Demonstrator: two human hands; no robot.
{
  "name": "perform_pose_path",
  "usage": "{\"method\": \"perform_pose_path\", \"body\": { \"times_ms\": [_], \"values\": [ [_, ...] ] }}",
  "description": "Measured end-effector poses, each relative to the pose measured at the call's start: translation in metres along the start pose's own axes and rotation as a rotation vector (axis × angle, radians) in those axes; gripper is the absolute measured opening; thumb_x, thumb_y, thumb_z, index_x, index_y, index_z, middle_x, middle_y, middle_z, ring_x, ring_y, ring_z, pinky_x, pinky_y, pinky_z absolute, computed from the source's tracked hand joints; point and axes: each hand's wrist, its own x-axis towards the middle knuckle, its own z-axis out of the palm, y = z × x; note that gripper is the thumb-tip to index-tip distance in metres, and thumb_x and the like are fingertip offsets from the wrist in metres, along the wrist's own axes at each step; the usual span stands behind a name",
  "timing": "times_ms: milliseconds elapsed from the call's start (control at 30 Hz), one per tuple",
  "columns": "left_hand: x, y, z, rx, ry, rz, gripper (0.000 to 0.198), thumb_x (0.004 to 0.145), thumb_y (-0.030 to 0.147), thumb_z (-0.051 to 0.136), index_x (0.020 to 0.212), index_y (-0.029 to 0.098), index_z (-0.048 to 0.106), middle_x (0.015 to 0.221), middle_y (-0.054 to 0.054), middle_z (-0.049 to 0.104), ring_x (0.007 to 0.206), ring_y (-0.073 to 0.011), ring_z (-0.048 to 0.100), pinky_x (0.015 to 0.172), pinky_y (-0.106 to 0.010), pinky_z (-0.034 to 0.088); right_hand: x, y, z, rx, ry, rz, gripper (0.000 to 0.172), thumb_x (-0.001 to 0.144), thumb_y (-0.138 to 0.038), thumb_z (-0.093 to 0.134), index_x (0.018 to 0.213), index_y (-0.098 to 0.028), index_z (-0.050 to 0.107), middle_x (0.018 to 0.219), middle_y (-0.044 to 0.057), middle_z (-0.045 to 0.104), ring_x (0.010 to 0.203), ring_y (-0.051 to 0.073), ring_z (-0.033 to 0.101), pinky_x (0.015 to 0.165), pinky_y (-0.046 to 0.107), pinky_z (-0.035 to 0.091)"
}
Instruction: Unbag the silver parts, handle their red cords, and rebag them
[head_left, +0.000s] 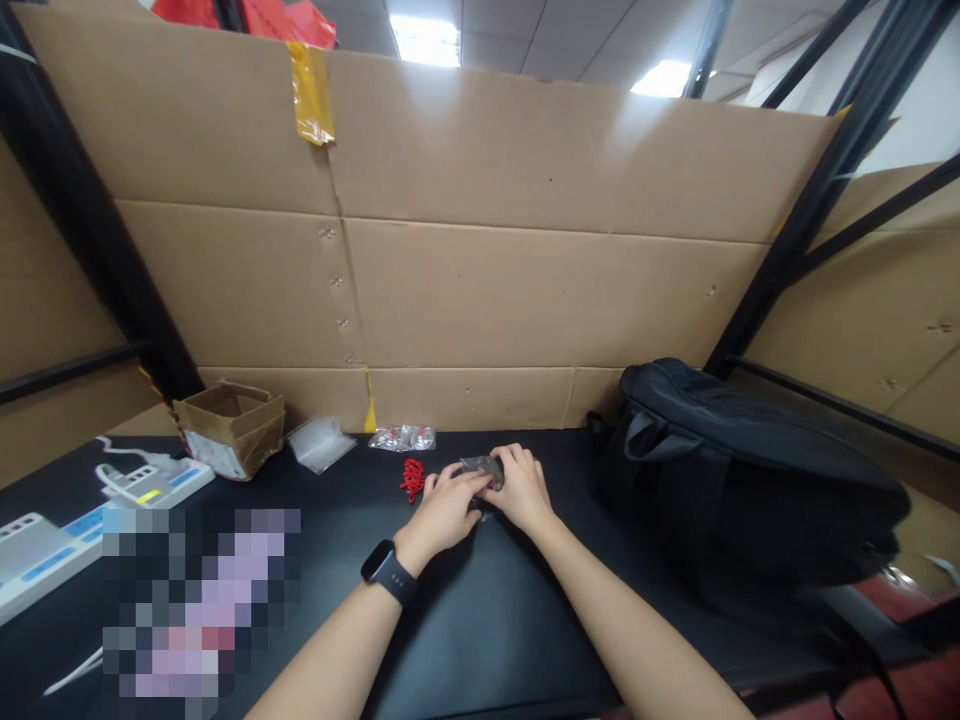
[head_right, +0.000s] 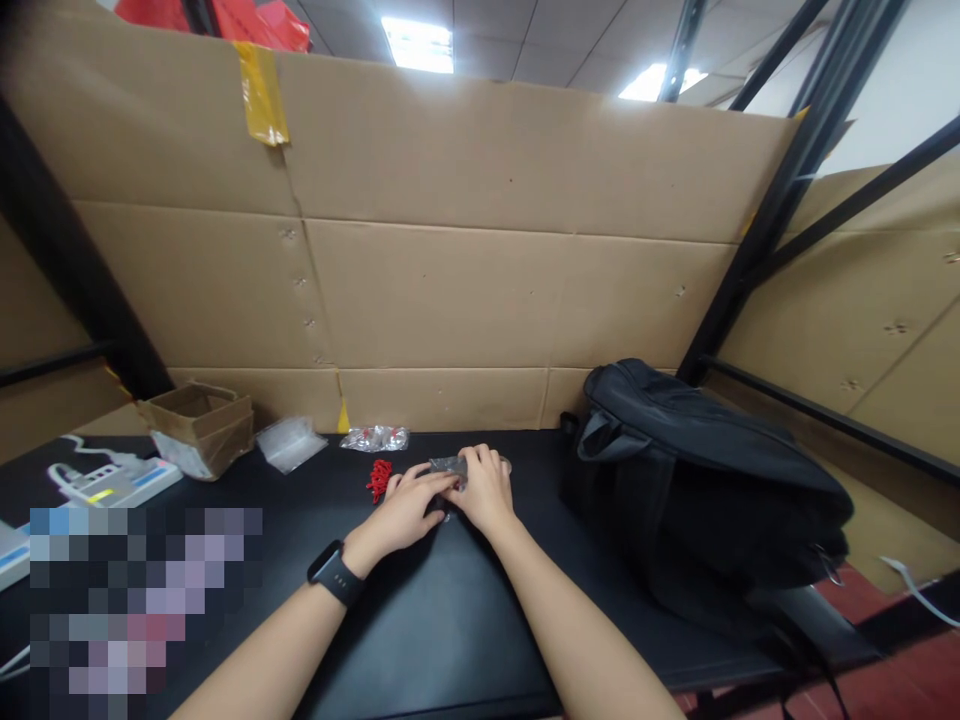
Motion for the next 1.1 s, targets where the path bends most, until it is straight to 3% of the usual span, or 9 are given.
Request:
{"method": "perform_pose_path", "body": {
  "times_ms": [200,433,633,867,1100],
  "values": [
    [0.0,-0.006,0.002,-0.016,-0.045,-0.05,0.062,0.084,0.029,0.064,0.143,0.037,0.048,0.152,-0.003,0.049,0.146,-0.0328,0.029,0.113,-0.057,0.027,-0.004,0.009,-0.015,0.052,-0.105,-0.064,0.047,0.076,-0.029,0.075,0.119,-0.03,0.055,0.119,0.005,0.055,0.11,0.026,0.05,0.091,0.038,0.037],
    [0.0,-0.008,0.003,-0.021,-0.057,-0.009,0.067,0.083,0.027,0.063,0.146,0.039,0.043,0.155,-0.001,0.045,0.148,-0.0325,0.027,0.114,-0.058,0.026,-0.004,0.005,-0.008,-0.062,-0.056,-0.07,0.041,0.081,-0.032,0.072,0.119,-0.028,0.055,0.119,0.008,0.056,0.109,0.028,0.05,0.091,0.04,0.039],
    [0.0,-0.007,0.001,-0.006,-0.046,0.011,0.067,0.081,0.025,0.062,0.145,0.035,0.045,0.154,-0.003,0.047,0.149,-0.0319,0.027,0.113,-0.057,0.026,0.004,-0.006,0.004,-0.222,0.033,-0.002,0.047,0.081,-0.031,0.07,0.125,-0.025,0.053,0.117,0.013,0.057,0.108,0.031,0.049,0.088,0.042,0.04],
    [-0.002,-0.012,-0.001,0.012,-0.042,-0.007,0.067,0.082,0.028,0.063,0.146,0.036,0.044,0.154,-0.002,0.047,0.148,-0.0329,0.028,0.114,-0.056,0.026,-0.001,-0.003,-0.006,-0.156,0.003,-0.094,0.039,0.085,-0.028,0.065,0.122,-0.025,0.054,0.119,0.011,0.057,0.107,0.03,0.051,0.089,0.041,0.041],
    [-0.002,-0.013,0.001,0.018,-0.062,0.0,0.066,0.081,0.023,0.058,0.144,0.037,0.047,0.155,0.001,0.046,0.149,-0.0346,0.025,0.114,-0.058,0.025,0.001,-0.011,0.0,-0.199,0.017,-0.033,0.036,0.085,-0.021,0.062,0.12,-0.023,0.056,0.115,0.011,0.058,0.104,0.029,0.05,0.088,0.04,0.04]
  ]
}}
